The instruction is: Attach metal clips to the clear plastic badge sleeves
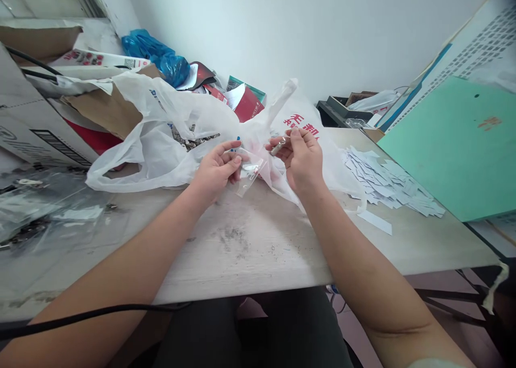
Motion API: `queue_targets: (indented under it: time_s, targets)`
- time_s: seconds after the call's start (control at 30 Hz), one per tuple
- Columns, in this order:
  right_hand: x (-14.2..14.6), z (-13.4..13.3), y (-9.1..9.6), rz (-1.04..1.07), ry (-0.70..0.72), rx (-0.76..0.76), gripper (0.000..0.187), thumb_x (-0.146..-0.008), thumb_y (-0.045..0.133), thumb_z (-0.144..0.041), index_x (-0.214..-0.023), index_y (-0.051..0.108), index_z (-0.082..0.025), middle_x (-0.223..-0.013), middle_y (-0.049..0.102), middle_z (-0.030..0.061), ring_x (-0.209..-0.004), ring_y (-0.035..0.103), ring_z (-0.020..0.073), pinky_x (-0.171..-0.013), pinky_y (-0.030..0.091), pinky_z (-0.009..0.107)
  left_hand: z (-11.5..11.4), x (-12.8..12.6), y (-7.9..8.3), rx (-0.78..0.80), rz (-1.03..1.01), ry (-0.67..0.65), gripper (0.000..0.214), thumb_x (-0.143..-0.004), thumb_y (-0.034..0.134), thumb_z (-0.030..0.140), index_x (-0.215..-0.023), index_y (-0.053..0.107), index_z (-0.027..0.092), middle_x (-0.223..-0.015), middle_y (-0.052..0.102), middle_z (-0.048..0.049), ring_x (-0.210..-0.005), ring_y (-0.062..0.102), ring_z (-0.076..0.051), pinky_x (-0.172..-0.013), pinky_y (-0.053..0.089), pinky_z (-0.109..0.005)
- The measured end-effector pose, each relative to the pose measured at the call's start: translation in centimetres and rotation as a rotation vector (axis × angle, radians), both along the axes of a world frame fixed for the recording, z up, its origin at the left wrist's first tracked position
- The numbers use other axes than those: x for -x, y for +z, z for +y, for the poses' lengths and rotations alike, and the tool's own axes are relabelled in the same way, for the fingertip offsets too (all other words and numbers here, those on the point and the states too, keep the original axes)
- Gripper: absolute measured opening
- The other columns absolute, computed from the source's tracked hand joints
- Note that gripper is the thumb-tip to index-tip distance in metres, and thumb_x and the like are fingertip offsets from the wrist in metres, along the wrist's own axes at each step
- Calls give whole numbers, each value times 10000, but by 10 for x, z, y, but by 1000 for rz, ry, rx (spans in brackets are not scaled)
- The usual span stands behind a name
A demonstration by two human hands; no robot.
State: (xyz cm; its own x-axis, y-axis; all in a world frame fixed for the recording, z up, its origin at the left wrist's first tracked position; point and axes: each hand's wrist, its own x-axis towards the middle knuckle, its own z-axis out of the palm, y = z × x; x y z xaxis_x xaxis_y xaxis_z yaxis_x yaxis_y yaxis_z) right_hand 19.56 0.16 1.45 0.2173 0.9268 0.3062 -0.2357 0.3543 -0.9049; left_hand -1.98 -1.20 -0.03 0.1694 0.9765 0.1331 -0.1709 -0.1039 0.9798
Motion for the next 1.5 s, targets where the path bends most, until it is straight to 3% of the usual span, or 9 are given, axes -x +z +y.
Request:
queue_targets:
  time_s: [0.17,0.3,0.4,0.6,0.8,1.13,1.27,1.4,1.5]
  targets:
    - [-8,-5,6,-86,200,141,463,-891,962,-602,-1015,652,-283,-704,657,-54,-592,625,155,-613,598,340,2,0,-1,2,-40,108,582,-908,944,397,-1437,722,300,-1141,801,-31,-651,598,-110,-642,539,-302]
    - [-11,-10,0,-253,408,240,458,-816,1040,-568,-976,758,-244,-675,600,-56,-558,513,123,-531,488,306,3,-1,-1,2,-105,89,380,-890,983,432,-1165,807,238,-1090,773,-44,-680,596,-112,-646,554,-310]
    - [-14,-11,-2,-317,493,257,439,-837,1031,-578,-969,781,-242,-657,565,-60,-566,464,116,-536,459,297,2,-2,1,46,-182,57,470,-813,1064,443,-1145,831,205,-993,736,-37,-717,620,-118,-661,564,-293]
    - [-18,-11,-1,-299,552,267,469,-796,1063,-589,-957,804,-232,-660,502,-69,-575,388,102,-530,355,289,-6,-4,9,69,-238,65,652,-611,1165,274,-1155,812,212,-1293,736,-36,-835,719,-98,-701,596,-241]
    - [-13,-12,-3,-189,635,236,450,-804,1070,-557,-946,800,-226,-710,508,-67,-586,342,88,-552,313,294,-5,-3,8,51,-222,37,639,-623,1163,283,-1149,806,215,-1325,727,-53,-840,711,-99,-733,630,-255]
    - [-5,-18,1,-196,665,224,479,-834,1056,-583,-922,750,-226,-689,491,-68,-592,324,94,-555,299,299,-2,-2,1,-31,-152,19,551,-678,1134,323,-1117,820,216,-1341,731,-63,-809,662,-100,-711,597,-279]
    - [1,-19,0,-113,657,186,534,-834,1058,-597,-984,664,-268,-676,487,-95,-567,317,96,-556,278,285,0,1,-1,-58,-57,44,477,-722,1106,389,-1067,827,215,-1191,778,-54,-780,636,-114,-695,558,-286]
    - [4,-20,-4,-147,661,139,535,-894,1015,-622,-997,624,-271,-743,638,-51,-607,442,119,-584,312,296,-1,4,-2,-48,20,-53,496,-801,1070,531,-1133,851,235,-1053,779,-54,-903,722,-189,-825,611,-345]
    - [6,-20,-8,-174,653,141,527,-924,989,-628,-1021,610,-275,-820,732,-21,-641,510,132,-604,338,302,-3,4,0,-102,99,-50,513,-863,1015,621,-1211,880,268,-1230,807,-107,-1201,777,-308,-1064,632,-469]
